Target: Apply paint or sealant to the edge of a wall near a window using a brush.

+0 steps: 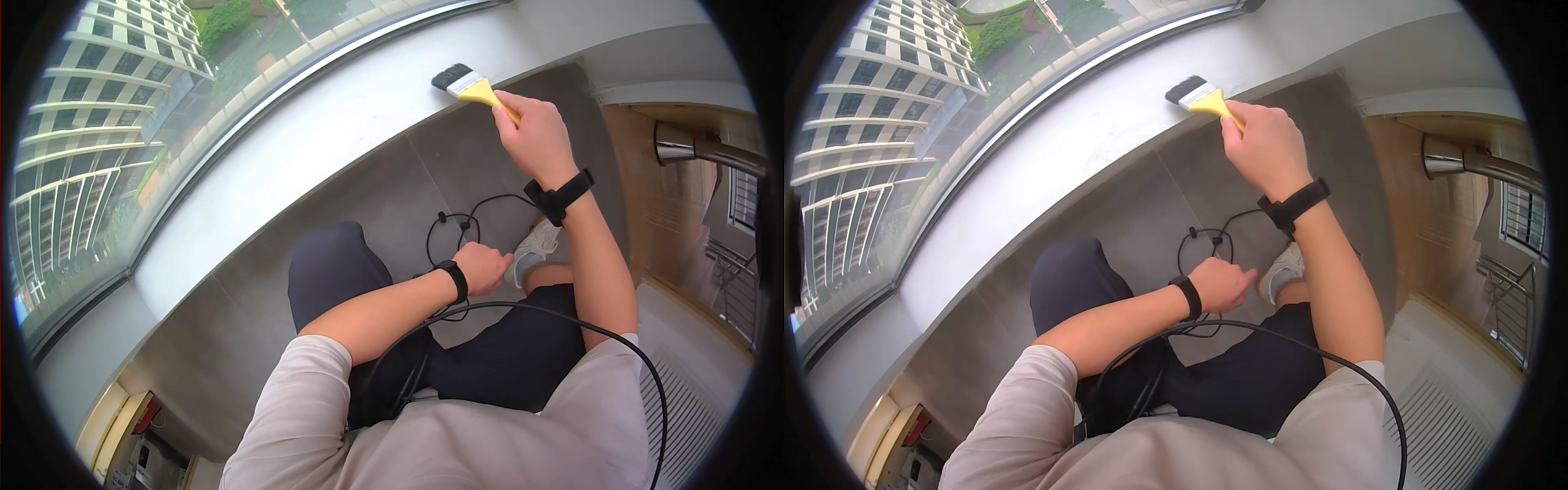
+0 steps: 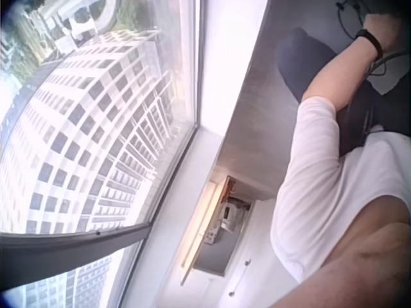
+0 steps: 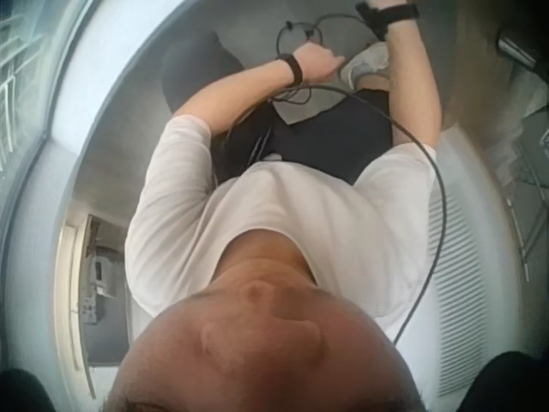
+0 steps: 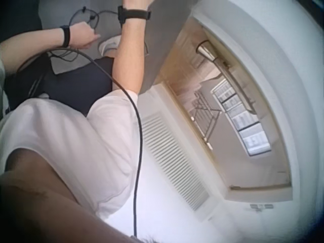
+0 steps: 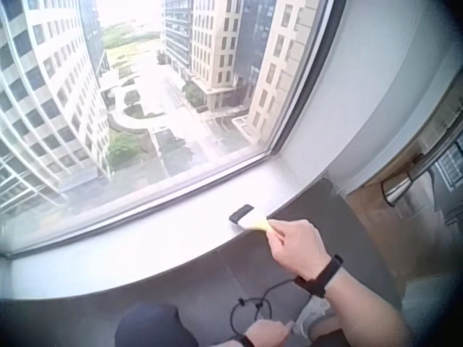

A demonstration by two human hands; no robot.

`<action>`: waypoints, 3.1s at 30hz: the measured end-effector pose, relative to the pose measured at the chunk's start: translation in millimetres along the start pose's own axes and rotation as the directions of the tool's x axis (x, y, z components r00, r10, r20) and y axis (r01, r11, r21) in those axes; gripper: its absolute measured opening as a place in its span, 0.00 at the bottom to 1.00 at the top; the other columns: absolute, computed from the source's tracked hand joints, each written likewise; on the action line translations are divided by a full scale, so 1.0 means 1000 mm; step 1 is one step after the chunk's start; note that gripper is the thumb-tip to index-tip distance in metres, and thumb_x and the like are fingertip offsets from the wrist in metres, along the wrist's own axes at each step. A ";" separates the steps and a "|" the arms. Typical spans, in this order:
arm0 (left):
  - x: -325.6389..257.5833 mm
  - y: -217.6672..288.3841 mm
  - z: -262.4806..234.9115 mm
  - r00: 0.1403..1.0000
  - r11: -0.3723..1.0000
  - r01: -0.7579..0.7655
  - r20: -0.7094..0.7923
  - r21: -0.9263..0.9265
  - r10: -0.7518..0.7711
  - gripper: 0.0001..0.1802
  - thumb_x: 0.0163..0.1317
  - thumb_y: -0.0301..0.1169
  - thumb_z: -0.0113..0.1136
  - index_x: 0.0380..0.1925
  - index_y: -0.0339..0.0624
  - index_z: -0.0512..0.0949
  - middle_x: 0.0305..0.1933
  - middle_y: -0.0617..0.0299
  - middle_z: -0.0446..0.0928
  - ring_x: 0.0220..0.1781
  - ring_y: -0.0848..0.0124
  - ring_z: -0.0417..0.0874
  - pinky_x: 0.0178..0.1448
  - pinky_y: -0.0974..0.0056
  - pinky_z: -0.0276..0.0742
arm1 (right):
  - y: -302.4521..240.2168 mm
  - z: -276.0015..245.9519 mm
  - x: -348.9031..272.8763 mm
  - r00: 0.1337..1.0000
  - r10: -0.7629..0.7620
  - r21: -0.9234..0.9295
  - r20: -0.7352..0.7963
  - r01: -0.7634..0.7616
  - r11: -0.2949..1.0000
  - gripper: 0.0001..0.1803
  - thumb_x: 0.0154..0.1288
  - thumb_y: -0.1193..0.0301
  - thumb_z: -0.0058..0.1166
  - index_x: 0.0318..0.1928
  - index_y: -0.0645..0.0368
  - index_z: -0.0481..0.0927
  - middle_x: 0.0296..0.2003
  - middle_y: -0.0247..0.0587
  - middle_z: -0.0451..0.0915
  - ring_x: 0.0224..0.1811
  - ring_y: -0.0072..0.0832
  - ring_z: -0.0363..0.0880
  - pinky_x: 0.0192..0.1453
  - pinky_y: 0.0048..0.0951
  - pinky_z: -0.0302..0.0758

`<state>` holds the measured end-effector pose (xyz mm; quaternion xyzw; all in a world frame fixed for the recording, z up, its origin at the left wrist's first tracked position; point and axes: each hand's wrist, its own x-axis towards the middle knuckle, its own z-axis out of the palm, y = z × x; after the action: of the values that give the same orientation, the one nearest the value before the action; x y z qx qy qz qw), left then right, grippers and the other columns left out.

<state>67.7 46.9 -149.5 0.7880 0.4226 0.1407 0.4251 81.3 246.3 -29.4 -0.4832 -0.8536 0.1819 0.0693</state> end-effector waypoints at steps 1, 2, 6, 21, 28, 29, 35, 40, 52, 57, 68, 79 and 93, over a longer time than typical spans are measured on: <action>0.002 -0.002 0.006 0.998 1.000 0.023 0.054 -0.013 -0.022 0.16 0.60 0.34 0.61 0.45 0.38 0.76 0.28 0.51 0.83 0.31 0.50 0.87 0.34 0.48 0.82 | -0.014 0.005 -0.005 0.996 -0.050 0.098 0.072 0.043 0.994 0.16 0.68 0.67 0.57 0.52 0.58 0.86 0.28 0.50 0.84 0.30 0.47 0.84 0.36 0.42 0.79; 0.005 -0.003 0.012 0.996 0.999 0.032 0.079 -0.029 -0.030 0.17 0.60 0.33 0.61 0.47 0.38 0.77 0.31 0.49 0.84 0.34 0.50 0.88 0.37 0.49 0.83 | -0.031 0.013 -0.009 0.979 -0.201 0.124 0.034 0.195 0.973 0.16 0.67 0.68 0.58 0.52 0.58 0.87 0.26 0.51 0.83 0.29 0.47 0.83 0.33 0.40 0.77; 0.009 -0.012 0.033 0.962 0.992 -0.123 -0.251 -0.038 0.109 0.17 0.60 0.30 0.59 0.49 0.39 0.78 0.39 0.47 0.85 0.40 0.50 0.89 0.38 0.49 0.84 | -0.103 0.056 -0.013 0.852 -0.481 0.054 0.207 0.481 0.875 0.08 0.66 0.66 0.59 0.43 0.55 0.82 0.21 0.41 0.79 0.25 0.43 0.83 0.30 0.41 0.78; 0.000 -0.003 -0.005 1.000 1.000 -0.011 0.003 -0.024 0.012 0.13 0.59 0.35 0.61 0.40 0.40 0.76 0.24 0.53 0.83 0.27 0.50 0.86 0.30 0.49 0.82 | 0.021 -0.024 0.018 0.990 -0.063 -0.418 0.129 0.112 0.902 0.09 0.66 0.66 0.55 0.35 0.56 0.85 0.28 0.46 0.85 0.32 0.48 0.85 0.36 0.47 0.83; 0.008 -0.007 0.015 0.992 1.000 0.014 0.125 -0.023 -0.011 0.15 0.60 0.34 0.60 0.45 0.40 0.77 0.31 0.50 0.84 0.34 0.49 0.88 0.36 0.48 0.83 | -0.050 0.014 0.003 0.947 -0.295 -0.095 0.125 0.307 0.947 0.10 0.65 0.66 0.57 0.43 0.55 0.86 0.22 0.46 0.80 0.29 0.46 0.83 0.32 0.45 0.79; 0.009 -0.008 0.019 0.999 0.999 -0.008 0.049 -0.051 0.010 0.16 0.62 0.34 0.59 0.48 0.40 0.78 0.36 0.48 0.85 0.40 0.49 0.87 0.41 0.48 0.83 | -0.067 0.029 0.001 0.931 -0.341 -0.018 0.126 0.346 0.938 0.09 0.65 0.66 0.57 0.39 0.55 0.85 0.22 0.47 0.80 0.28 0.47 0.83 0.32 0.45 0.80; 0.010 -0.008 0.019 0.896 0.971 -0.238 -0.392 -0.031 0.207 0.16 0.60 0.32 0.58 0.47 0.38 0.77 0.28 0.51 0.84 0.30 0.49 0.87 0.37 0.49 0.82 | -0.084 0.058 0.009 0.886 -0.405 -0.036 0.227 0.423 0.905 0.07 0.61 0.68 0.57 0.31 0.58 0.83 0.20 0.49 0.80 0.24 0.48 0.83 0.30 0.46 0.80; 0.002 0.001 -0.009 0.996 1.000 0.024 0.084 0.012 -0.025 0.17 0.64 0.36 0.60 0.48 0.39 0.75 0.29 0.51 0.84 0.31 0.49 0.87 0.34 0.48 0.83 | -0.006 0.004 0.025 0.987 -0.101 -0.354 0.121 0.138 0.925 0.10 0.64 0.65 0.56 0.34 0.55 0.86 0.26 0.49 0.83 0.31 0.49 0.85 0.36 0.47 0.82; 0.004 -0.003 -0.007 0.999 1.000 0.017 0.051 -0.008 -0.017 0.18 0.62 0.36 0.59 0.48 0.37 0.74 0.27 0.48 0.83 0.30 0.48 0.86 0.34 0.46 0.82 | -0.055 0.045 0.034 0.959 -0.222 -0.020 0.179 0.229 0.973 0.15 0.64 0.65 0.53 0.45 0.54 0.90 0.33 0.51 0.86 0.36 0.50 0.84 0.42 0.48 0.82; 0.002 -0.004 -0.009 0.999 1.000 0.015 0.053 -0.002 -0.015 0.16 0.63 0.36 0.59 0.44 0.38 0.73 0.26 0.48 0.82 0.30 0.47 0.86 0.34 0.46 0.82 | -0.002 0.025 0.046 0.977 -0.096 -0.099 0.190 0.117 0.988 0.17 0.65 0.65 0.53 0.49 0.53 0.90 0.35 0.49 0.87 0.39 0.49 0.85 0.46 0.46 0.83; 0.003 -0.001 -0.011 0.999 1.000 0.011 0.042 0.012 -0.012 0.16 0.63 0.38 0.61 0.44 0.40 0.72 0.28 0.49 0.83 0.32 0.49 0.87 0.35 0.48 0.82 | 0.117 -0.050 0.077 0.949 0.311 0.207 -0.045 -0.295 0.933 0.16 0.63 0.64 0.56 0.42 0.62 0.89 0.28 0.48 0.85 0.32 0.36 0.84 0.41 0.37 0.78; 0.006 -0.004 -0.008 0.999 1.000 -0.011 0.038 0.022 0.010 0.17 0.64 0.38 0.62 0.45 0.40 0.74 0.27 0.49 0.83 0.31 0.48 0.87 0.34 0.48 0.82 | 0.110 -0.027 0.067 0.894 0.429 0.111 0.128 -0.443 0.890 0.18 0.64 0.67 0.56 0.47 0.65 0.89 0.20 0.33 0.76 0.22 0.22 0.70 0.31 0.30 0.69; 0.005 -0.006 -0.005 0.998 1.000 -0.019 0.064 0.020 0.017 0.16 0.63 0.37 0.62 0.43 0.39 0.73 0.27 0.48 0.83 0.32 0.49 0.87 0.34 0.48 0.81 | 0.032 -0.010 0.079 0.940 -0.110 0.255 0.323 0.026 0.967 0.20 0.70 0.64 0.57 0.56 0.60 0.86 0.32 0.41 0.84 0.35 0.32 0.81 0.43 0.33 0.77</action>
<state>64.8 55.5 -152.2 0.8001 0.4031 0.1149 0.4291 68.1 331.1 -36.4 -0.4028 -0.8400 0.3633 -0.0106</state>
